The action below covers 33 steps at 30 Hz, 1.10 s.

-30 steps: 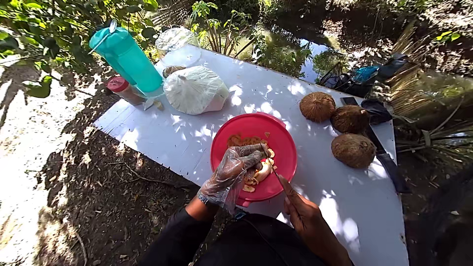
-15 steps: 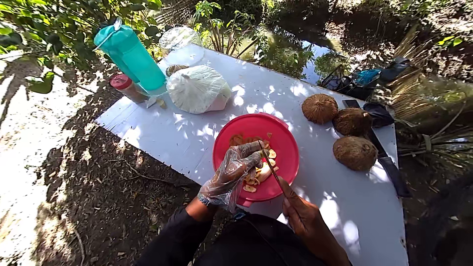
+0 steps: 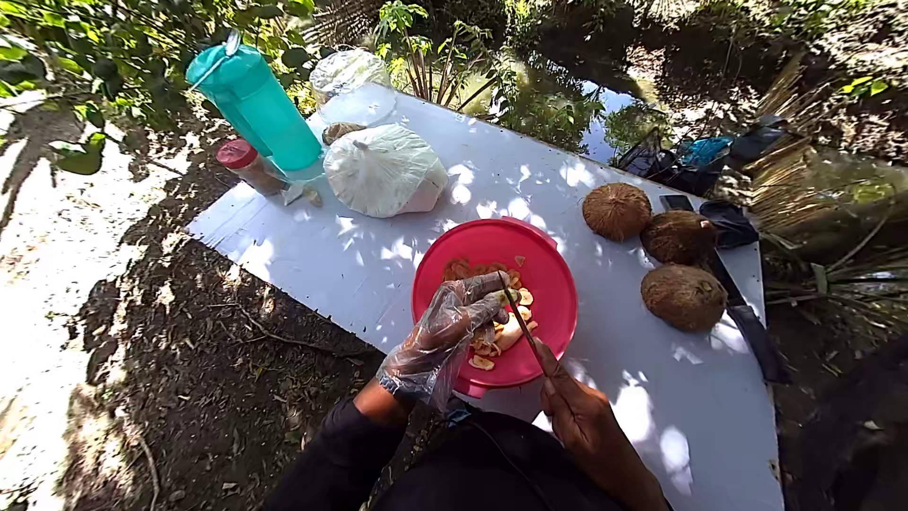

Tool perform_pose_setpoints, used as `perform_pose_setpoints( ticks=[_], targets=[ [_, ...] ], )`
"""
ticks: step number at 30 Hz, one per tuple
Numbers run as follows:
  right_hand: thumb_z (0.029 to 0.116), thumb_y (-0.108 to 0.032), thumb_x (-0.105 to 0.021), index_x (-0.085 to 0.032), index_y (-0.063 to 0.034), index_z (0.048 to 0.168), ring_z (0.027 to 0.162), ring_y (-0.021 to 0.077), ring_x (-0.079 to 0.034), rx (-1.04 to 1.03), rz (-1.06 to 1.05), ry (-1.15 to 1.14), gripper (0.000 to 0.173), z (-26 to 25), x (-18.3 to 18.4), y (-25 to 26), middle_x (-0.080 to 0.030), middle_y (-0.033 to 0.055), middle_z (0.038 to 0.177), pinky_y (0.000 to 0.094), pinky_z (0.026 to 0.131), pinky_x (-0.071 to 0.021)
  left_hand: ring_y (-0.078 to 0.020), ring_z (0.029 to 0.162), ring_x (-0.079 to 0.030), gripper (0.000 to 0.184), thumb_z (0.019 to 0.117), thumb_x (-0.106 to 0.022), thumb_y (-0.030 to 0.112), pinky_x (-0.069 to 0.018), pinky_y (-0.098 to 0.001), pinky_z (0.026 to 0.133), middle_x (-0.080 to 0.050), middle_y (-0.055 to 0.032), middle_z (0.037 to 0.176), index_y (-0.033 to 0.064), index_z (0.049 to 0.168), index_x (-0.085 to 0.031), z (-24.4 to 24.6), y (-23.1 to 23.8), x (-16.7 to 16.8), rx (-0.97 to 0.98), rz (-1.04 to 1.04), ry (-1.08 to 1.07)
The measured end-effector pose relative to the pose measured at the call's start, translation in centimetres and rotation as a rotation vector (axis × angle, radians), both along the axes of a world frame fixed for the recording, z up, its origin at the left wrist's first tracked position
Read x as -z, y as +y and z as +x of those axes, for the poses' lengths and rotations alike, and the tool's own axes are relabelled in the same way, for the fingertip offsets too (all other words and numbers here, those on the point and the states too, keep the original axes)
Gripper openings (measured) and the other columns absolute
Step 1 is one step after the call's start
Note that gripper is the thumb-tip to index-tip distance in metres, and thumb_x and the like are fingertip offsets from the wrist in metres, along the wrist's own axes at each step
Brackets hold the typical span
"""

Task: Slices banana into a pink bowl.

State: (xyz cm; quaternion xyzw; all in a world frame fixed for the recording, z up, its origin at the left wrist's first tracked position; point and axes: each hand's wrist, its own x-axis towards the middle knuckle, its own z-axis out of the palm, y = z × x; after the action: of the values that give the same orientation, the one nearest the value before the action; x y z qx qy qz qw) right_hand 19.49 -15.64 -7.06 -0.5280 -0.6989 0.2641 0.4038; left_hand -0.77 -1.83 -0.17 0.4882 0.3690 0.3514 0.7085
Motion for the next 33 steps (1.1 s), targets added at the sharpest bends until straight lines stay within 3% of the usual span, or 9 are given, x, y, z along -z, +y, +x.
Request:
perform_pose_setpoints(
  ticks=[6,11,16,22,24,27,29,30,33],
  targets=[
    [0.1095,-0.018,-0.037,-0.047,-0.0102,0.155,0.055,0.0038,-0.050,-0.020,-0.001,0.015,0.047,0.1,-0.3,-0.2,-0.060,-0.0011,0.073,0.0194,0.051,-0.0476,-0.0110,0.071,-0.066,0.034,0.1004,-0.054,0.004,-0.0538,-0.0224,0.060,-0.073,-0.0129,0.109,-0.0041,0.133,-0.059,-0.2,0.1,0.4,0.041,0.008,0.003],
    [0.1090,-0.017,-0.037,-0.047,-0.0102,0.155,0.054,0.0045,-0.050,-0.024,-0.006,-0.007,0.048,0.1,0.0,-0.2,-0.059,-0.0012,0.071,0.0200,0.052,-0.0474,-0.0096,0.069,-0.065,0.032,0.0991,-0.054,0.003,-0.0542,-0.0217,0.060,-0.073,-0.0101,0.103,-0.0035,0.130,-0.061,-0.1,0.3,0.4,0.045,0.018,0.011],
    [0.1104,-0.017,-0.037,-0.046,-0.0105,0.155,0.050,0.0033,-0.047,-0.058,-0.074,0.090,0.046,0.3,0.1,-0.1,-0.059,-0.0019,0.071,0.0195,0.047,-0.0462,-0.0128,0.074,-0.068,0.031,0.0980,-0.054,0.000,-0.0576,-0.0245,0.065,-0.073,-0.0126,0.104,-0.0045,0.128,-0.061,-0.6,0.3,0.7,0.065,-0.039,-0.126],
    [0.1104,-0.019,-0.037,-0.046,-0.0098,0.155,0.050,0.0021,-0.047,-0.047,-0.066,0.082,0.047,0.1,0.1,0.0,-0.059,-0.0026,0.070,0.0181,0.047,-0.0454,-0.0090,0.071,-0.067,0.030,0.0956,-0.052,-0.006,-0.0566,-0.0205,0.062,-0.073,-0.0072,0.096,-0.0026,0.123,-0.063,-0.2,-0.6,-1.6,0.032,-0.105,-0.117],
    [0.1104,-0.018,-0.037,-0.046,-0.0100,0.156,0.051,0.0026,-0.047,-0.046,-0.057,0.094,0.047,0.1,0.0,-0.1,-0.059,-0.0019,0.072,0.0185,0.047,-0.0458,-0.0103,0.071,-0.066,0.031,0.0964,-0.053,-0.003,-0.0562,-0.0217,0.062,-0.072,-0.0092,0.097,-0.0032,0.126,-0.062,-0.5,-0.2,-0.6,0.046,-0.084,-0.129],
    [0.1105,-0.018,-0.037,-0.045,-0.0096,0.156,0.049,0.0020,-0.046,-0.060,-0.046,0.103,0.047,0.2,-0.5,-0.2,-0.058,-0.0016,0.072,0.0171,0.045,-0.0444,-0.0067,0.066,-0.064,0.029,0.0979,-0.047,-0.009,-0.0545,-0.0189,0.060,-0.071,-0.0039,0.088,-0.0024,0.122,-0.062,0.7,-0.9,-3.5,-0.042,-0.118,0.064],
    [0.1112,-0.018,-0.036,-0.045,-0.0093,0.156,0.049,0.0030,-0.047,-0.070,-0.048,0.100,0.047,0.2,-0.6,-0.3,-0.059,-0.0013,0.072,0.0179,0.044,-0.0446,-0.0073,0.068,-0.064,0.031,0.0979,-0.041,-0.014,-0.0545,-0.0187,0.061,-0.069,-0.0093,0.088,-0.0140,0.127,-0.053,0.3,-0.7,-3.0,0.060,0.014,-0.050],
    [0.1107,-0.018,-0.036,-0.045,-0.0089,0.156,0.049,0.0029,-0.047,-0.066,-0.041,0.085,0.047,0.2,-0.5,-0.3,-0.059,-0.0015,0.072,0.0176,0.045,-0.0447,-0.0058,0.064,-0.062,0.029,0.0988,-0.045,-0.012,-0.0524,-0.0185,0.060,-0.069,-0.0044,0.084,-0.0059,0.123,-0.059,1.0,-1.1,-4.4,-0.009,-0.055,0.095],
    [0.1098,-0.018,-0.037,-0.047,-0.0097,0.155,0.052,0.0031,-0.048,-0.042,-0.024,0.026,0.047,0.1,-0.2,-0.3,-0.059,-0.0021,0.072,0.0183,0.048,-0.0459,-0.0064,0.068,-0.064,0.031,0.0978,-0.051,-0.002,-0.0538,-0.0185,0.060,-0.072,-0.0065,0.095,-0.0038,0.127,-0.060,-0.2,-0.4,-0.9,0.050,-0.015,-0.023]
  ],
)
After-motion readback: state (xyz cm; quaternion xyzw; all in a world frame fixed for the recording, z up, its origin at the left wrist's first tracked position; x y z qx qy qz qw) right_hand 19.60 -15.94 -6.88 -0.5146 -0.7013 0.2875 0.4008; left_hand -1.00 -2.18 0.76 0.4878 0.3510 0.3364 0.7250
